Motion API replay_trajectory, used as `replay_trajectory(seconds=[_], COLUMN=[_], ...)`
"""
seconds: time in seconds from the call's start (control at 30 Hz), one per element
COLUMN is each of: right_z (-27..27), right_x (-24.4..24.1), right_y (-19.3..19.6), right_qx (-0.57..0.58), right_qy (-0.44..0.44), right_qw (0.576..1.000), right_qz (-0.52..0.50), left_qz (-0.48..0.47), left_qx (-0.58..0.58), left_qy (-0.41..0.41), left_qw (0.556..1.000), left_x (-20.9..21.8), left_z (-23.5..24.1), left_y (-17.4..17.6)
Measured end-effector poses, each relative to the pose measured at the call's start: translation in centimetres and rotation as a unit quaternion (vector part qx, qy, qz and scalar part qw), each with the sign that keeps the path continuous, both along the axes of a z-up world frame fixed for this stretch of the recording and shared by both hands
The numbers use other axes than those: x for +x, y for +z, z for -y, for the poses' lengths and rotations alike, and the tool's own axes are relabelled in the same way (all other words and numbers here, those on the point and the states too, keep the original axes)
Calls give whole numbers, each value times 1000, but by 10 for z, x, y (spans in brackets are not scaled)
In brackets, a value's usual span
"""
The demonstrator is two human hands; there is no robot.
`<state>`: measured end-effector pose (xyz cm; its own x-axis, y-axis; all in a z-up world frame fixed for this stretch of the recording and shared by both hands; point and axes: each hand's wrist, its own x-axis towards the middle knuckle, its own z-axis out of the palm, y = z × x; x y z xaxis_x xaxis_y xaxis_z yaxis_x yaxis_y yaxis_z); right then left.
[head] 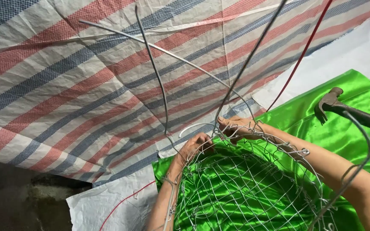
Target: Securing wire joints by twisting and using pliers to create a wire mesh structure.
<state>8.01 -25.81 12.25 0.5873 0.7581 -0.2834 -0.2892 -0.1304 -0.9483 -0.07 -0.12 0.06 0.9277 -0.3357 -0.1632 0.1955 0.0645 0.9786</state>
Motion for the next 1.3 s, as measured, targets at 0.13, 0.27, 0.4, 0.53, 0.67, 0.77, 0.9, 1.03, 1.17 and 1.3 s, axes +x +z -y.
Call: replay_trajectory(seconds=[0.13, 0.27, 0.4, 0.53, 0.67, 0.77, 0.9, 1.03, 1.17, 1.3], right_z=[-6, -1, 3, -4, -7, -4, -1, 8, 18, 26], right_x=[-1, 9, 4, 4, 5, 3, 7, 11, 7, 0], right_y=[-18, -50, -25, -27, -46, -36, -29, -25, -33, -39], right_qx=[37, 104, 116, 35, 37, 36, 33, 26, 13, 3], right_qy=[-51, -42, 7, -39, -95, -82, -64, -49, -32, -18], right_qw=[996, 991, 993, 997, 994, 995, 996, 997, 997, 996], right_qz=[-59, -72, -28, -59, -47, -48, -47, -50, -68, -89], left_qz=[3, 96, 53, 48, 68, -24, -54, -39, -38, -44], left_qx=[-82, -95, -106, -165, -136, -192, -217, -256, -231, -187], left_qy=[25, 4, 30, 39, 24, 70, 55, 18, 19, 9], left_qw=[996, 991, 992, 984, 988, 979, 973, 966, 972, 981], left_x=[-5, -3, -9, 0, -2, -16, -22, -20, -16, -9], left_z=[5, 7, 10, -4, 0, 4, 12, 13, 7, -9], left_y=[12, -5, 16, -51, -36, -16, 6, 31, 16, -34])
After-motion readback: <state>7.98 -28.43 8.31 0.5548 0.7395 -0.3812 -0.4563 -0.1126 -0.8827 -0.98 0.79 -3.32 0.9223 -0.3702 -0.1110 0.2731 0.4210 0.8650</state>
